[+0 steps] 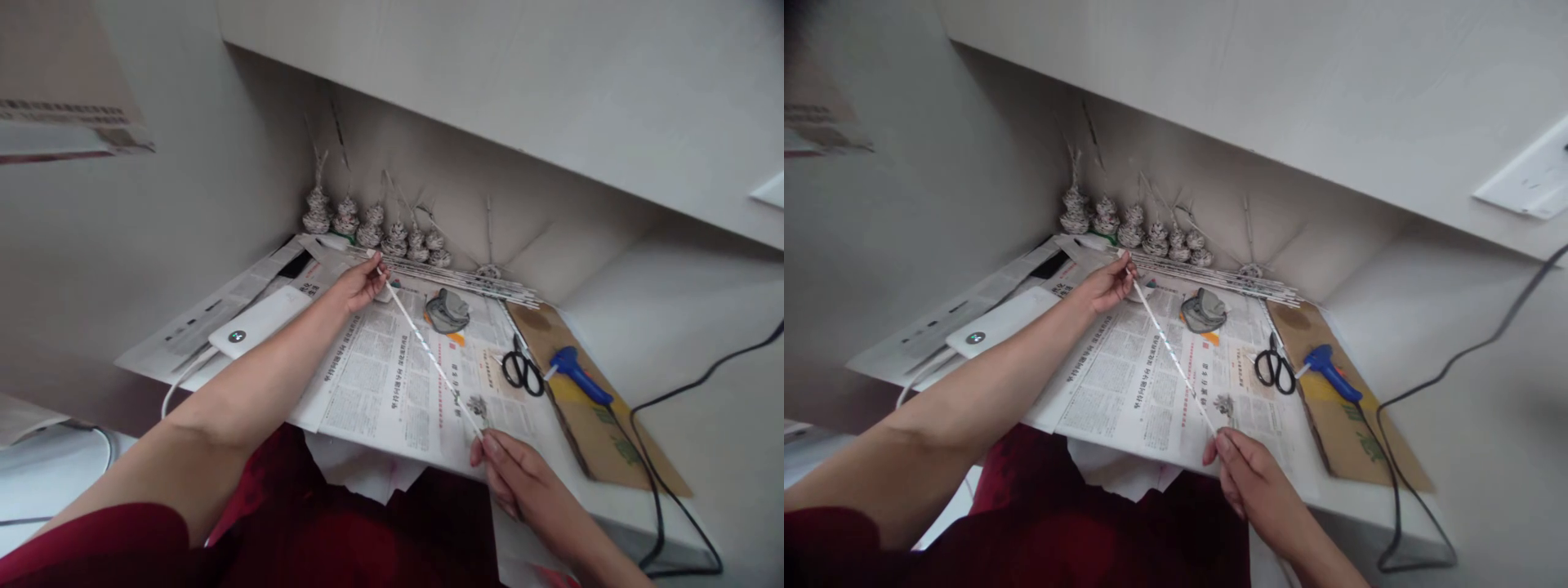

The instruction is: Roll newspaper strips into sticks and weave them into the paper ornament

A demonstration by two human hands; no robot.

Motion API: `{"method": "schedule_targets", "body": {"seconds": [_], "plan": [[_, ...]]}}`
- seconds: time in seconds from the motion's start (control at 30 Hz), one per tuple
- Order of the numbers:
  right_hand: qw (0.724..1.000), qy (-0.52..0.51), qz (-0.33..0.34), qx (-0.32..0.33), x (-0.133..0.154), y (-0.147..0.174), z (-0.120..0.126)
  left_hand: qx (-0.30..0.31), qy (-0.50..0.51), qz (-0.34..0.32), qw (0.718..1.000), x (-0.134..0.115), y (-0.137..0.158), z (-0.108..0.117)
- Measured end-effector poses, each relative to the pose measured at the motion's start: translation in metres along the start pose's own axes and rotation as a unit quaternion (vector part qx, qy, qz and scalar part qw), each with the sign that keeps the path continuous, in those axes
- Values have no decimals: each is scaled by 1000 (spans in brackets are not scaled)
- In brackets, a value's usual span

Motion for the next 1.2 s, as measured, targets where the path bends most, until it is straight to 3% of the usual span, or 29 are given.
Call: {"method": "schedule_targets", "body": {"seconds": [0.1, 0.17, 0.23, 0.3, 0.37, 0.43, 0.47, 0.53, 0.6, 0.7, 0.77, 0.87, 0.9, 0.97, 1.0, 1.07, 1.13, 1.2], "plan": [[960, -254, -68, 98, -10, 9, -25, 38, 11, 9, 999, 3, 3, -6], [950, -283, -69, 110, -11, 11, -33, 51, 14, 6, 999, 2, 4, -8], [976, -195, -56, 82, -13, 12, -31, 49, 5, 0, 999, 1, 3, -6], [999, -28, -8, -21, -13, 13, -14, 35, -8, -5, 999, 0, 1, -3], [980, 122, 47, -148, -10, 19, 5, 22, -15, -13, 1000, 0, 0, -1], [969, 158, 57, -183, -12, 24, 13, 18, -12, -14, 1000, 0, 0, -2], [979, 124, 39, -154, -16, 24, 11, 23, -6, -10, 1000, 1, 1, -3], [999, -20, -21, -33, -25, 26, -5, 43, 10, 7, 999, 2, 3, -6], [974, -197, -67, 84, -29, 29, -26, 66, 26, 21, 997, 2, 5, -9], [921, -352, -77, 149, -25, 32, -46, 94, 38, 23, 995, 0, 6, -10], [934, -320, -77, 140, -23, 31, -49, 99, 38, 24, 994, -1, 4, -9], [996, -72, -44, 20, -24, 28, -28, 71, 24, 11, 997, -2, -1, -3], [998, 33, -18, -54, -22, 28, -15, 55, 19, 3, 998, -2, -2, -1], [959, 198, 35, -200, -17, 33, 9, 27, 10, -7, 1000, -2, -4, 2], [940, 238, 48, -240, -16, 35, 17, 17, 6, -9, 1000, -2, -4, 2], [944, 233, 51, -228, -19, 36, 19, 14, 1, -15, 1000, -2, -3, 2], [982, 132, 12, -134, -26, 34, 8, 26, 2, -13, 1000, -2, -1, -1], [997, -26, -54, -40, -33, 35, -11, 40, 7, 1, 999, -2, 1, -3]]}}
Point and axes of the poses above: each hand's wrist, its own y-axis away from the middle knuckle, its own z-axis out of the back of the hand, x = y × z, the point moved 5 cm from there along -y, towards the middle knuckle, and after that the axes turned 3 degrees about -z, right-handed, at the moved point
